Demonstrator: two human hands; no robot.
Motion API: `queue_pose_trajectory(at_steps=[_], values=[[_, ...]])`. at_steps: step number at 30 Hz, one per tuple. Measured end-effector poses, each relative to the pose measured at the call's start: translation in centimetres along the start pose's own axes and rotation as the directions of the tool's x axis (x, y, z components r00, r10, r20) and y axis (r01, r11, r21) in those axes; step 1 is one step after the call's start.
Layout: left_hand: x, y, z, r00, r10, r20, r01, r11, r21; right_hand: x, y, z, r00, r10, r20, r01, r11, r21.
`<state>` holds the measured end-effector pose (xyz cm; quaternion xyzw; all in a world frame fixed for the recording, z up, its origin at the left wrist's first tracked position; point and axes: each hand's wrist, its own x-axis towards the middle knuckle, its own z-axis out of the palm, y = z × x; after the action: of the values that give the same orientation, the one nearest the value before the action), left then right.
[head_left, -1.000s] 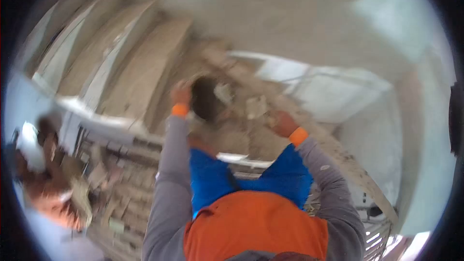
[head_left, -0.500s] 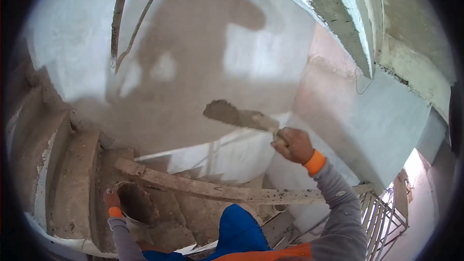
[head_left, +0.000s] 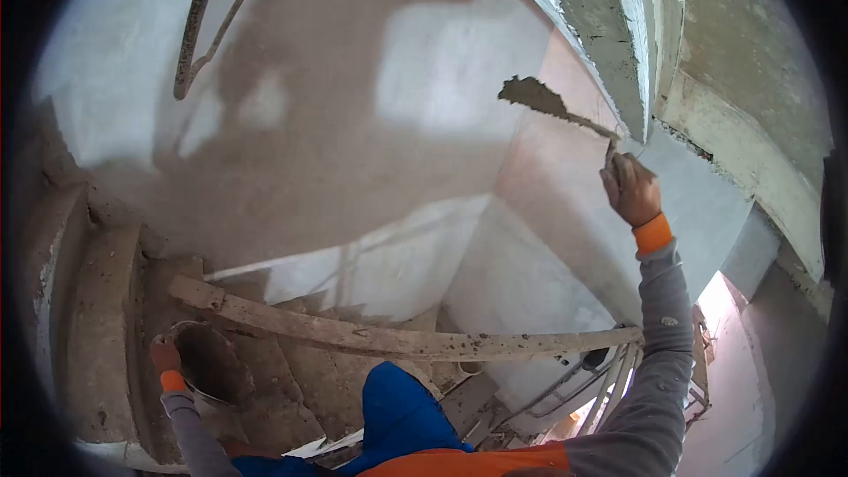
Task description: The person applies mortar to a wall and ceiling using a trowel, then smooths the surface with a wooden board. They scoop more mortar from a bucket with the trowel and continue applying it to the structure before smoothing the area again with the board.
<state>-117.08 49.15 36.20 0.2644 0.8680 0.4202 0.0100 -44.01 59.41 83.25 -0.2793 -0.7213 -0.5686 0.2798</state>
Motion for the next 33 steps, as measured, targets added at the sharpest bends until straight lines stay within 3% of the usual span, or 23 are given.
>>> queue_pose_trajectory(at_steps=[3, 5, 7, 9, 12, 15, 18, 21, 25, 27, 30, 33], values=[[1.1, -2.7, 2.3, 0.976, 0.058, -0.211, -0.059, 0.998, 0.0, 0.5, 4.6, 0.0, 0.999, -0.037, 0.027, 0.04, 0.994, -0.099], [3.5, -5.6, 4.3, 0.973, 0.101, -0.207, -0.105, 0.994, -0.006, 0.6, 9.6, 0.4, 0.998, 0.059, 0.011, -0.053, 0.945, -0.323], [3.0, -5.8, 3.5, 0.984, 0.106, -0.141, -0.111, 0.993, -0.034, 2.2, 11.6, -1.5, 0.98, 0.192, -0.055, -0.2, 0.926, -0.321], [1.7, -3.2, 1.8, 0.998, 0.065, -0.026, -0.068, 0.992, -0.109, 1.9, 11.0, -1.8, 0.968, 0.249, -0.042, -0.249, 0.908, -0.337], [2.7, -4.2, 2.9, 0.99, 0.122, -0.068, -0.124, 0.992, -0.019, 0.6, 11.2, -2.8, 0.958, 0.283, -0.046, -0.282, 0.897, -0.341], [2.2, -3.9, 2.6, 0.977, 0.211, -0.015, -0.208, 0.973, 0.102, -1.0, 12.0, -3.6, 0.964, 0.254, -0.079, -0.265, 0.895, -0.358], [0.8, -2.1, 3.2, 0.965, 0.085, -0.248, -0.081, 0.996, 0.028, -3.4, 10.7, -3.6, 0.962, 0.24, -0.13, -0.27, 0.9, -0.343], [0.0, -0.1, 1.6, 0.997, -0.001, -0.081, 0.0, 1.0, -0.013, -3.5, 8.3, -1.9, 0.933, 0.359, -0.016, -0.349, 0.895, -0.278], [0.0, 1.0, 2.0, 0.998, 0.013, -0.055, -0.013, 1.0, 0.0, 2.0, 5.4, -0.1, 0.965, 0.26, -0.016, -0.253, 0.922, -0.293], [1.6, -0.6, 3.3, 0.999, 0.018, 0.032, -0.018, 1.0, -0.015, 4.2, 6.0, -0.7, 0.952, 0.307, -0.015, -0.297, 0.906, -0.302], [0.5, 0.8, 2.5, 0.994, 0.112, 0.015, -0.112, 0.993, 0.026, 6.0, 4.9, -3.2, 0.95, 0.307, -0.05, -0.309, 0.912, -0.269], [1.3, 1.3, 2.9, 0.996, 0.007, 0.093, -0.006, 1.0, -0.008, 6.3, 4.1, -5.4, 0.95, 0.308, -0.051, -0.312, 0.929, -0.196]])
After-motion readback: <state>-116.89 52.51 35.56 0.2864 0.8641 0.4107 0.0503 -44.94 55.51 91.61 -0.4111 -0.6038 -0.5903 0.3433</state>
